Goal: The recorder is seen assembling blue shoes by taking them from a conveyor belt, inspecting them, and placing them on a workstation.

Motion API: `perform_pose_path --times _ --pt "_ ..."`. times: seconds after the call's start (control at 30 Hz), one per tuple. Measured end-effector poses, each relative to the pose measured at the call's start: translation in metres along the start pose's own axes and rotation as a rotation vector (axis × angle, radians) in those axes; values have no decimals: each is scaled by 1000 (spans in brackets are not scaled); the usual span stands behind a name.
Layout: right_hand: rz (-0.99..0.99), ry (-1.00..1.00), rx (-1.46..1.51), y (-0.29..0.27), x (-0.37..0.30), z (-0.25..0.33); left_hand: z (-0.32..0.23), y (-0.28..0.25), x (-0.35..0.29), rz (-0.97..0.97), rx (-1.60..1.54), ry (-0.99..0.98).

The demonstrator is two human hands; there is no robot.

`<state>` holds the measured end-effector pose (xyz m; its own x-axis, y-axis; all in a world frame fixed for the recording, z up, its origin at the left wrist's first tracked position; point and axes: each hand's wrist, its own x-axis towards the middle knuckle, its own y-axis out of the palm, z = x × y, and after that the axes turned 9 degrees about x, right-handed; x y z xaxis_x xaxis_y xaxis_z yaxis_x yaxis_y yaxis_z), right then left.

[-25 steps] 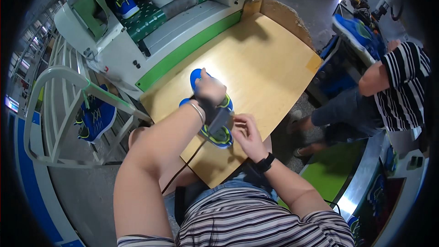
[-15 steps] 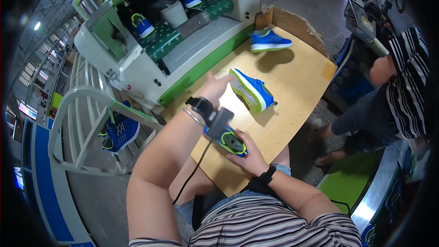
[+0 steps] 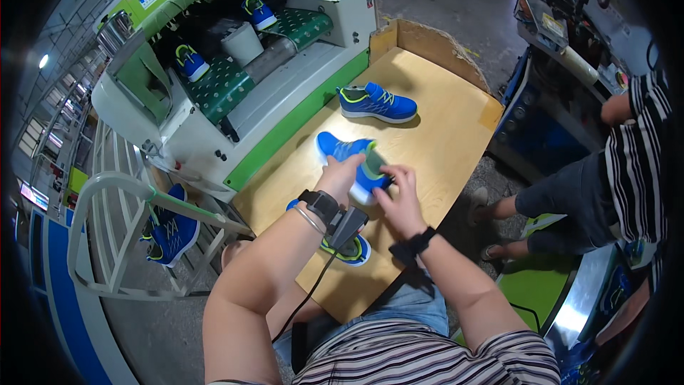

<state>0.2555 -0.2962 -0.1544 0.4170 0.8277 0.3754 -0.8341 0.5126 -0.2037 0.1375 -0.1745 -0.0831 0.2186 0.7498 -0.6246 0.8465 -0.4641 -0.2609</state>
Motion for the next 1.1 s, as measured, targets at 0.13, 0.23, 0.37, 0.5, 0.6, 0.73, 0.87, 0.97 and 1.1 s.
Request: perform_pose_path --times 0.13,0.23,0.37,0.5,0.6,0.73,0.87,0.97,1.1 --pt "94 213 446 -6 -42 8 4 16 -9 -174 116 -54" --pt "220 256 456 -5 -77 16 12 18 -13 -253 168 -35" --pt "469 -35 174 18 -87 35 -11 -8 9 -225 160 -172" --pt "490 89 183 34 -86 45 -30 -100 22 192 -325 163" --pt "453 122 186 35 -89 37 -77 -131 -1 15 -366 466" --pt "447 26 154 32 -88 24 -143 -159 -17 -718 -147 675" --pt "477 36 207 40 -91 34 -146 -234 28 -1062 223 545" --pt "451 54 188 38 -89 34 -140 -240 35 -960 208 545" --pt "387 214 353 39 -84 28 -105 -212 28 -938 145 813"
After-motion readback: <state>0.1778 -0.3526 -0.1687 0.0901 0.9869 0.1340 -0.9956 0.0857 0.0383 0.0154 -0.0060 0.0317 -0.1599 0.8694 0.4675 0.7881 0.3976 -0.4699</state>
